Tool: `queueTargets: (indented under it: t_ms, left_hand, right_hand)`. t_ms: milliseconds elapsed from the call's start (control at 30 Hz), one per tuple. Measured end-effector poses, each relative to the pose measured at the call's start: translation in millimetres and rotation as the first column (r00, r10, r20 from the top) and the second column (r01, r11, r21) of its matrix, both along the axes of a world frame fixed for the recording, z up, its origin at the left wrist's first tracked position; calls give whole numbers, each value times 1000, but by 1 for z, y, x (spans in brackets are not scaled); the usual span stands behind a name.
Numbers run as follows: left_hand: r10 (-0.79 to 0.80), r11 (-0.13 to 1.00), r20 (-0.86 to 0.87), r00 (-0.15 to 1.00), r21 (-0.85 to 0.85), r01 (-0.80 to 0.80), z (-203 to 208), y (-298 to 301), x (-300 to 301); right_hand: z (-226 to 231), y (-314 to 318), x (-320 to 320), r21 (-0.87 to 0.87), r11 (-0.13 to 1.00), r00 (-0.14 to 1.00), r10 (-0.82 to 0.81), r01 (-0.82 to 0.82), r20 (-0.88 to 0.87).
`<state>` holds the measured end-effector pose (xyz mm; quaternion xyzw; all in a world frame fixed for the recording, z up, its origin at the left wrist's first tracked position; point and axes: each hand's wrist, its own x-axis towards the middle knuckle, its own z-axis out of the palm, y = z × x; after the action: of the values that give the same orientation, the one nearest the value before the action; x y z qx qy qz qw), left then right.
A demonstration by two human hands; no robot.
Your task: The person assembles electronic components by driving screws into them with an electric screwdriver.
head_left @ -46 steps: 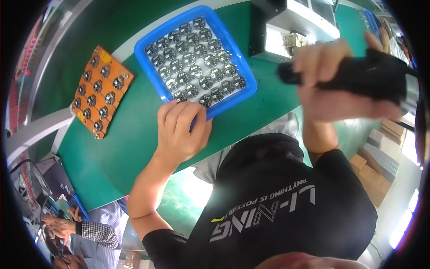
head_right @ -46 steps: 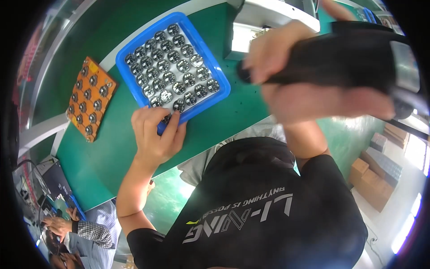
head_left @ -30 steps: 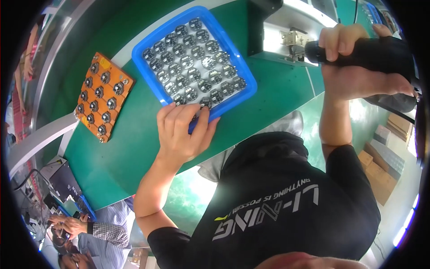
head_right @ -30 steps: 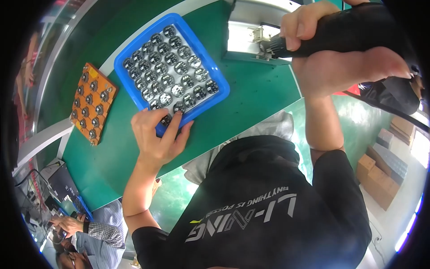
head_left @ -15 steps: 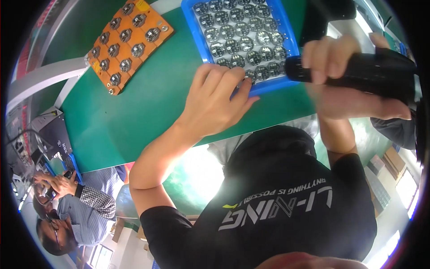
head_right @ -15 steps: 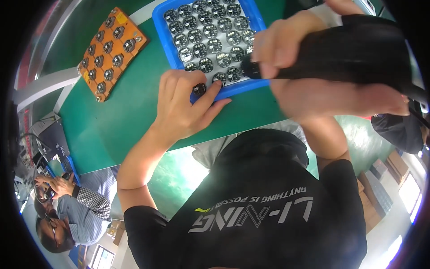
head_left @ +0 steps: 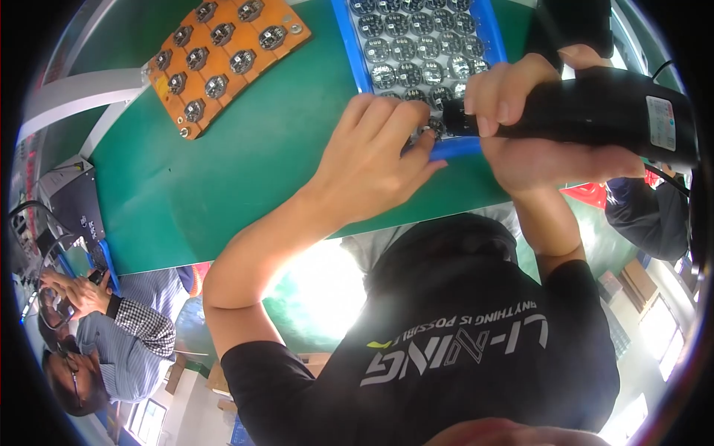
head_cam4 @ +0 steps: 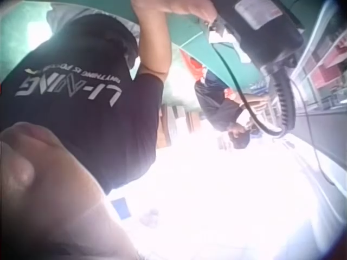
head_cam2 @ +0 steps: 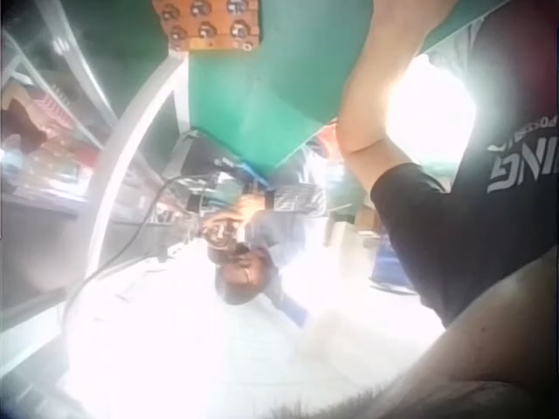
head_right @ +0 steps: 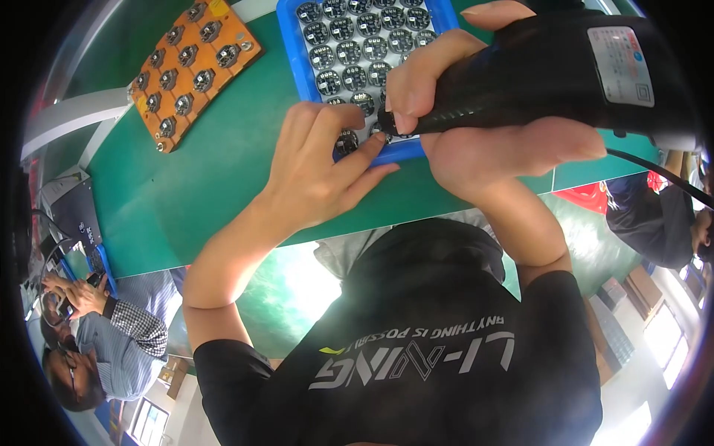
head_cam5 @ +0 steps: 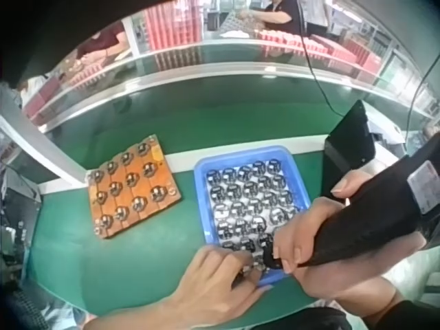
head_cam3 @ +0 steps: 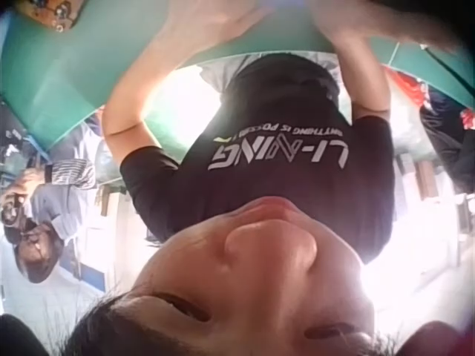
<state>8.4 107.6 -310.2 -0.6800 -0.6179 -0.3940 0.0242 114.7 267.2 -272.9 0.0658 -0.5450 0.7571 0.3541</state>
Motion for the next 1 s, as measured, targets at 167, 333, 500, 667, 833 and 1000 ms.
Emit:
queueTargets:
  t_ms: [167,333,500,667,833,1000]
  left_hand:
    - [9,1000,17,1000,-27,-9,-2,0,1]
    - [41,998,-14,999,-43,-41,1,0,-3]
    - [72,997,-35,997,-39,-73,0,-2,-1]
    - [53,998,-29,998,-33,-54,5,2,1]
    - [-4,997,17,1000,-77,5,11,-1,0]
    - [-12,994,6,1000,-111,12,9,-4,2]
  right_hand:
    - [-3,1,-13,96,994,998,59,-58,-2]
    - [-8,-1,-31,165,979,992,123,-121,-1]
    - [40,-20,-32,184,962,856,-265,202,444]
    - [22,-18,-23,113,979,901,-201,170,385]
    - [26,-7,-13,-36,942,886,-299,333,355]
    - [49,48,41,-69,961,956,-274,268,-109]
